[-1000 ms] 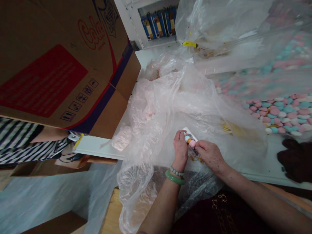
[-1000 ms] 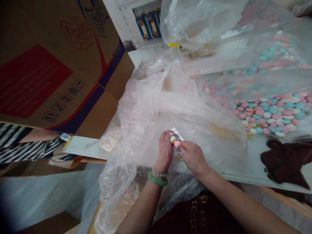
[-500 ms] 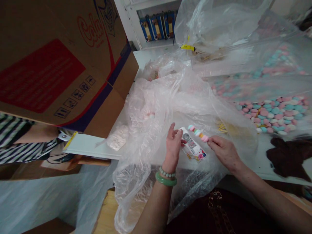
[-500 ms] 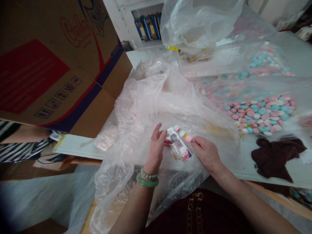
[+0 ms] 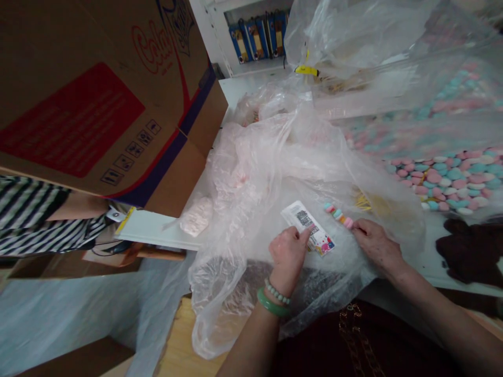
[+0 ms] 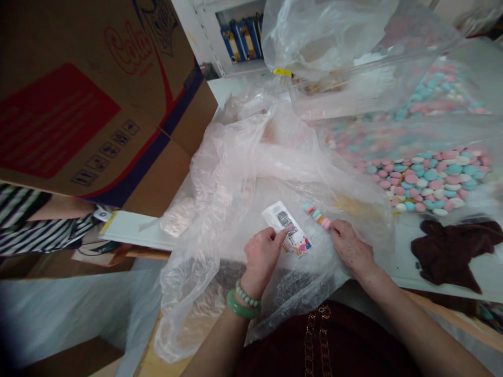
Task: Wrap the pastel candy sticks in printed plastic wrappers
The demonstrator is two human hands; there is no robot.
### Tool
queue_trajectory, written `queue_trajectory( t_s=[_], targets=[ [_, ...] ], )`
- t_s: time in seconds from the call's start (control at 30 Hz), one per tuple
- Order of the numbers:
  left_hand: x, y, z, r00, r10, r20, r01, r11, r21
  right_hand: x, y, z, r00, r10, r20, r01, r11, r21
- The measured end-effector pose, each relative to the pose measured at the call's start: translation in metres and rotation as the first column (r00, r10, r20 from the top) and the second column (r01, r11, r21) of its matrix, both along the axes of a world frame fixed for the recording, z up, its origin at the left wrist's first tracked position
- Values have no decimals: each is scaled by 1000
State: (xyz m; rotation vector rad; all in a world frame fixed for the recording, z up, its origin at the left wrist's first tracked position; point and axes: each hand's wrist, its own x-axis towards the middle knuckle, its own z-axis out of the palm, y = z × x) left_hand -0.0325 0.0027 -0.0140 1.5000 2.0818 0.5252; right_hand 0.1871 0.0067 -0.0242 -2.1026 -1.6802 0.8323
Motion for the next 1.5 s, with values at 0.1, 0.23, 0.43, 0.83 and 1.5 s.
queue_trajectory(
  t_s=[0.1, 0.23, 0.43, 0.83, 1.5],
  targets=[
    [14, 0, -8, 1000, -22, 9, 21, 999, 50, 2, 1, 1, 996, -53, -76, 57, 997, 52],
    [15, 6, -17, 999, -36, -3, 36, 999, 20, 3, 4, 3, 970, -58, -234, 95, 984, 152],
    [1, 12, -13, 1000, 15, -18, -17, 995, -99, -1, 7, 5, 900, -94, -426, 158, 980, 119],
    [9, 10, 24, 614, 145, 775, -122, 989, -89, -49, 13, 23, 345, -285, -894, 78, 958, -275],
    [77, -2, 65, 475, -334, 814, 573, 820, 3, 4, -8, 118, 285, -87, -954, 373, 927, 27]
  ],
)
